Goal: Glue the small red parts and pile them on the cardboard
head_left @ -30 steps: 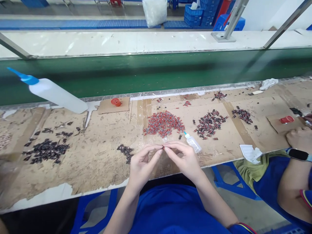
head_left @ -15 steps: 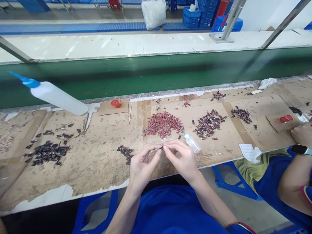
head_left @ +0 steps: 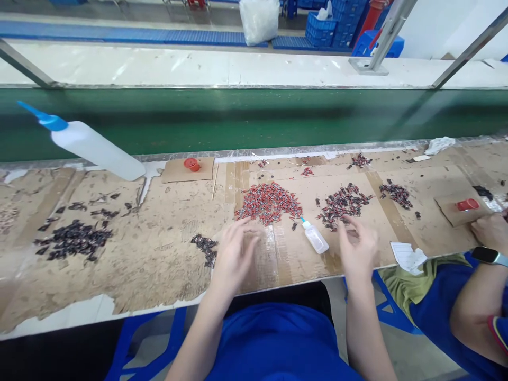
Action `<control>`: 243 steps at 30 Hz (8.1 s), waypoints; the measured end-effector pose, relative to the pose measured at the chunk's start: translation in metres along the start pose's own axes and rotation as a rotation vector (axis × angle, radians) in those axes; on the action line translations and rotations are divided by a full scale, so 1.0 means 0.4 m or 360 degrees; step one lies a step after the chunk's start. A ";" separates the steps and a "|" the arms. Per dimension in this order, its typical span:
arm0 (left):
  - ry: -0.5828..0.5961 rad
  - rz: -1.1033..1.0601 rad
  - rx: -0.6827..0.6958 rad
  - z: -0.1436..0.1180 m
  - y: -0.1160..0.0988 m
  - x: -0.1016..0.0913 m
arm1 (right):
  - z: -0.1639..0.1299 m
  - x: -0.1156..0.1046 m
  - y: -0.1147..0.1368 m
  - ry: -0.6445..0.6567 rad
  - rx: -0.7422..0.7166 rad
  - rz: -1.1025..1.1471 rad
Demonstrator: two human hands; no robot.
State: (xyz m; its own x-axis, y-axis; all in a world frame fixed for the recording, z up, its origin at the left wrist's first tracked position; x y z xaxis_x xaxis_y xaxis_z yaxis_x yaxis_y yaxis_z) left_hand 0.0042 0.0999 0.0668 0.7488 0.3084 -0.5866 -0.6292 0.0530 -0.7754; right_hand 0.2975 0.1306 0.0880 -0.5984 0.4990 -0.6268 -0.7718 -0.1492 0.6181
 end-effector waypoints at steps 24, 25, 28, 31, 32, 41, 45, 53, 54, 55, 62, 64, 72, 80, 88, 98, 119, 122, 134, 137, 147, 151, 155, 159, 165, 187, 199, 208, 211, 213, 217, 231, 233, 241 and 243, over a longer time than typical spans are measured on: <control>0.0234 -0.0245 -0.0062 -0.014 0.039 0.026 | -0.102 0.137 0.022 0.0362 0.0699 0.1348; 0.0214 -0.0245 -0.0110 -0.020 0.044 0.036 | -0.110 0.152 0.020 0.0342 0.0762 0.1438; 0.0108 -0.0068 -0.0186 -0.042 0.069 0.048 | -0.130 0.193 0.024 0.0356 0.0863 0.1579; -0.0007 0.0148 -0.0138 -0.060 0.087 0.044 | -0.139 0.211 0.041 0.0377 0.0844 0.1526; -0.0025 0.0179 -0.0131 -0.064 0.092 0.042 | -0.140 0.213 0.051 0.0387 0.0819 0.1485; 0.0049 0.0118 -0.0170 -0.069 0.096 0.031 | -0.154 0.240 0.113 0.0499 0.0605 0.1203; 0.0049 0.0149 -0.0185 -0.065 0.090 0.028 | -0.156 0.254 0.109 0.0546 0.0573 0.1144; 0.0074 0.0250 -0.0204 -0.059 0.081 0.025 | -0.155 0.260 0.108 0.0599 0.0534 0.1099; 0.0075 0.0254 -0.0202 -0.059 0.079 0.025 | -0.156 0.260 0.109 0.0604 0.0530 0.1091; 0.0073 0.0255 -0.0198 -0.058 0.078 0.024 | -0.156 0.260 0.110 0.0606 0.0524 0.1085; 0.0138 0.0293 -0.0269 -0.057 0.083 0.027 | -0.152 0.251 0.110 0.0477 0.0547 0.1097; 0.0146 0.0289 -0.0285 -0.057 0.085 0.027 | -0.152 0.249 0.107 0.0452 0.0572 0.1125; 0.0122 0.0268 -0.0284 -0.054 0.085 0.026 | -0.154 0.258 0.109 0.0557 0.0577 0.1159; 0.0105 0.0291 -0.0313 -0.055 0.081 0.026 | -0.155 0.261 0.105 0.0560 0.0546 0.1075; 0.0117 0.0310 -0.0302 -0.060 0.083 0.031 | -0.153 0.247 0.092 0.0499 0.0613 0.1068; 0.0053 0.0309 -0.0244 -0.062 0.075 0.039 | -0.056 0.109 0.091 0.0257 -0.0117 -0.0080; 0.0009 -0.0500 -0.0633 -0.043 0.100 0.023 | -0.030 0.374 0.225 0.1054 -0.0924 -0.0147; -0.0003 -0.0489 -0.0630 -0.039 0.101 0.021 | -0.029 0.381 0.230 0.1073 -0.0930 -0.0226; -0.0083 -0.0547 -0.0663 -0.042 0.103 0.016 | -0.013 0.396 0.248 0.1085 -0.0901 -0.0198; -0.0106 -0.0560 -0.0671 -0.042 0.103 0.013 | -0.005 0.385 0.252 0.1031 -0.0878 -0.0034; -0.0116 -0.0662 -0.0601 -0.010 0.040 -0.013 | 0.009 0.238 0.320 0.0708 -0.1007 0.0904; -0.0051 -0.0680 -0.0538 -0.002 0.018 -0.020 | -0.015 0.199 0.354 0.0665 -0.1420 0.0918; -0.0028 -0.0645 -0.0480 -0.003 0.008 -0.024 | -0.029 0.186 0.359 0.0643 -0.1590 0.0885; -0.0012 -0.0602 -0.0425 -0.005 -0.002 -0.023 | -0.036 0.187 0.360 0.0635 -0.1655 0.0835; -0.0007 -0.0583 -0.0426 -0.004 0.000 -0.021 | -0.052 0.192 0.364 0.0672 -0.1732 0.0714; 0.0103 -0.0818 -0.0596 -0.033 -0.006 0.039 | -0.083 0.257 0.223 0.0913 0.0012 0.1444; 0.0219 -0.0708 -0.0299 -0.028 -0.069 0.090 | -0.078 0.161 0.214 0.0538 -0.0290 0.1067; -0.0143 0.0446 -0.0177 0.034 0.098 -0.099 | 0.030 0.018 -0.002 0.0012 -0.0347 -0.0024; -0.0002 0.0818 -0.0276 0.034 0.171 -0.127 | 0.024 0.057 0.010 0.0363 -0.0692 -0.0103; 0.0087 0.0935 -0.0295 0.030 0.193 -0.125 | -0.002 0.101 0.026 0.0690 -0.0908 -0.0040; 0.0124 0.0956 -0.0231 0.030 0.200 -0.109 | -0.027 0.147 0.041 0.0896 -0.1021 0.0007; 0.0205 -0.0211 -0.0095 0.000 0.052 0.008 | -0.049 0.148 0.010 0.0816 -0.0081 0.0922; 0.0187 -0.0194 -0.0139 -0.022 0.048 0.050 | -0.065 0.149 -0.018 0.0615 0.0240 0.1264; -0.0034 0.0238 -0.0186 -0.063 0.079 0.070 | -0.103 0.216 0.004 0.0398 0.0783 0.1763; 0.0019 0.0194 -0.0162 -0.061 0.079 0.070 | -0.109 0.234 0.028 0.0485 0.0763 0.1717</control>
State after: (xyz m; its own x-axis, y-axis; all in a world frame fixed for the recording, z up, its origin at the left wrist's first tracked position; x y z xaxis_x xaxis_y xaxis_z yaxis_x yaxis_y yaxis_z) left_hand 0.0103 0.0870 0.0201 0.6711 0.2956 -0.6799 -0.6916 -0.0807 -0.7177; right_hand 0.2234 0.1385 0.0155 -0.9590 0.0835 0.2708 0.2717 -0.0012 0.9624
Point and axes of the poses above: each hand's wrist, its own z-axis towards the middle knuckle, its own x-axis out of the palm, y = z × x, the point moved 8 cm from there along z, towards the middle knuckle, and after that the axes turned 8 degrees about -x, right-handed, at the moved point
